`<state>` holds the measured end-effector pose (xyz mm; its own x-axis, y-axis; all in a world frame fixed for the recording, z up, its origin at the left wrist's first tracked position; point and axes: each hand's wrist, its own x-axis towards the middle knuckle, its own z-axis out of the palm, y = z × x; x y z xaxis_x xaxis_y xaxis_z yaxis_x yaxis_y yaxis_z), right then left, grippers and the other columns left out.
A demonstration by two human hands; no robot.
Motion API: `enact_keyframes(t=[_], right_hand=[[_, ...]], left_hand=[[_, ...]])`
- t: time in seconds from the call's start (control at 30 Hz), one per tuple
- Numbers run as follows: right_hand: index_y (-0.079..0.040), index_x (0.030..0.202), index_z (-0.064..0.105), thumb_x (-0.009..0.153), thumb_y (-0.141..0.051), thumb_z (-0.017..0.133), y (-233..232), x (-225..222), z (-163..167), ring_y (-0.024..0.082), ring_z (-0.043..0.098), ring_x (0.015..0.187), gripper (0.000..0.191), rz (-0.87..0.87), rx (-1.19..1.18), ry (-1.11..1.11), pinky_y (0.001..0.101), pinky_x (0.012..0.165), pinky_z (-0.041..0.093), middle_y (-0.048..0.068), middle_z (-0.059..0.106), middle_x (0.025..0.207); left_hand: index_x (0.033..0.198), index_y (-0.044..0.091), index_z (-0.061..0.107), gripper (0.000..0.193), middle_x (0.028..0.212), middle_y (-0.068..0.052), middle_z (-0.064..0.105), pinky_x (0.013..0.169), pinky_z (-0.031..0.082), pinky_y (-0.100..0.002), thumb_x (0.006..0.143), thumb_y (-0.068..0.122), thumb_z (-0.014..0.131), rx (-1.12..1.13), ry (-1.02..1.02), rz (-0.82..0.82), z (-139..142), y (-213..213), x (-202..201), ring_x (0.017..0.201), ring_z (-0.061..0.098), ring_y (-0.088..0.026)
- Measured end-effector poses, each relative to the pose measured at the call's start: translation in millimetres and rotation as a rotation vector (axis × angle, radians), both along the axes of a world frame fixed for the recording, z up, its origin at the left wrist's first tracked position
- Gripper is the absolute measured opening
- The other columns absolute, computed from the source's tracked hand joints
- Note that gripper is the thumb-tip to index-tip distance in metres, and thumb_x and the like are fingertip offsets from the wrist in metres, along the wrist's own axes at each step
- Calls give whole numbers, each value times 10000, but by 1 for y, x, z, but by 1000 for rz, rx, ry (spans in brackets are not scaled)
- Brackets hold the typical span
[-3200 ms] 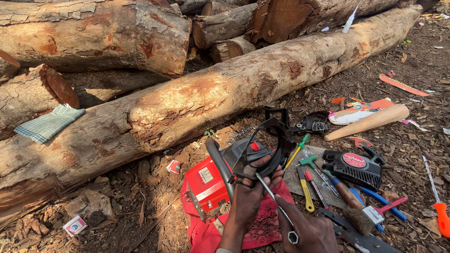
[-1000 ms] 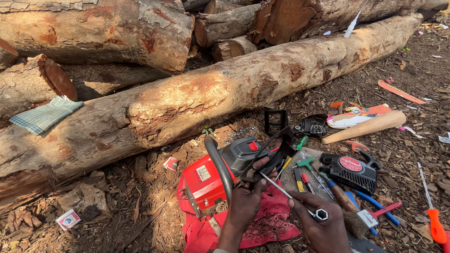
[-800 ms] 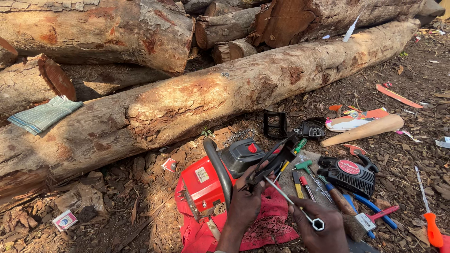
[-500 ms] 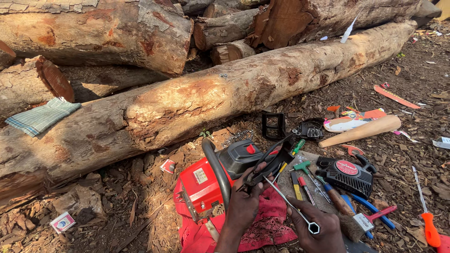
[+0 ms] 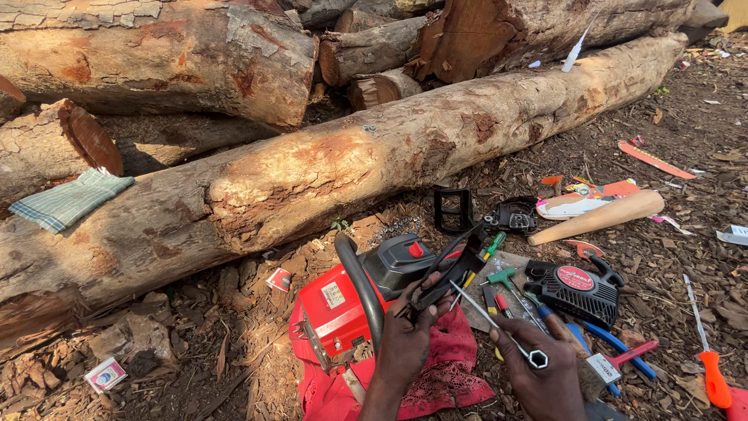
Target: The person is repairing a chainsaw by using a wrench to tighten a bolt on the chainsaw's handle. They also use a brush to clean the area around the bolt.
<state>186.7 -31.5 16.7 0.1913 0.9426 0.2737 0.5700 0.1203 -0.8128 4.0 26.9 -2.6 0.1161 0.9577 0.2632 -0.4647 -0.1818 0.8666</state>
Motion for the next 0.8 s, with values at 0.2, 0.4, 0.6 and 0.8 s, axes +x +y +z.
enact_keyframes(t=[0.2,0.4,0.6,0.8], right_hand=[[-33,1067,798,843,-135,750,-5,-8,-7,100,781,666,251,101,69,65,287,607,601,96,832,761],[-55,1070,816,833,-145,766,-5,-6,0,114,753,638,259,79,113,-45,294,622,595,109,826,733],[-45,1073,806,850,-140,752,-2,-6,-6,135,728,582,248,43,89,-11,312,545,556,121,791,716],[-63,1096,808,889,-199,777,6,7,-10,94,770,737,250,102,292,-207,356,882,426,110,835,829]], left_hand=[[1402,9,564,413,1266,-143,711,1079,575,-315,996,-37,504,-52,-17,0,1,-3,0,1200,697,-194],[1409,-6,563,415,1233,-172,711,1048,568,-351,1001,-70,527,-19,35,-15,1,-2,0,1154,685,-227],[1419,12,533,438,1267,-144,697,1054,584,-338,991,-66,494,-45,-23,-36,-3,0,1,1158,701,-211],[1428,20,542,429,1258,-143,687,1058,595,-335,1008,-52,493,-86,-32,-43,-4,1,-1,1138,692,-212]])
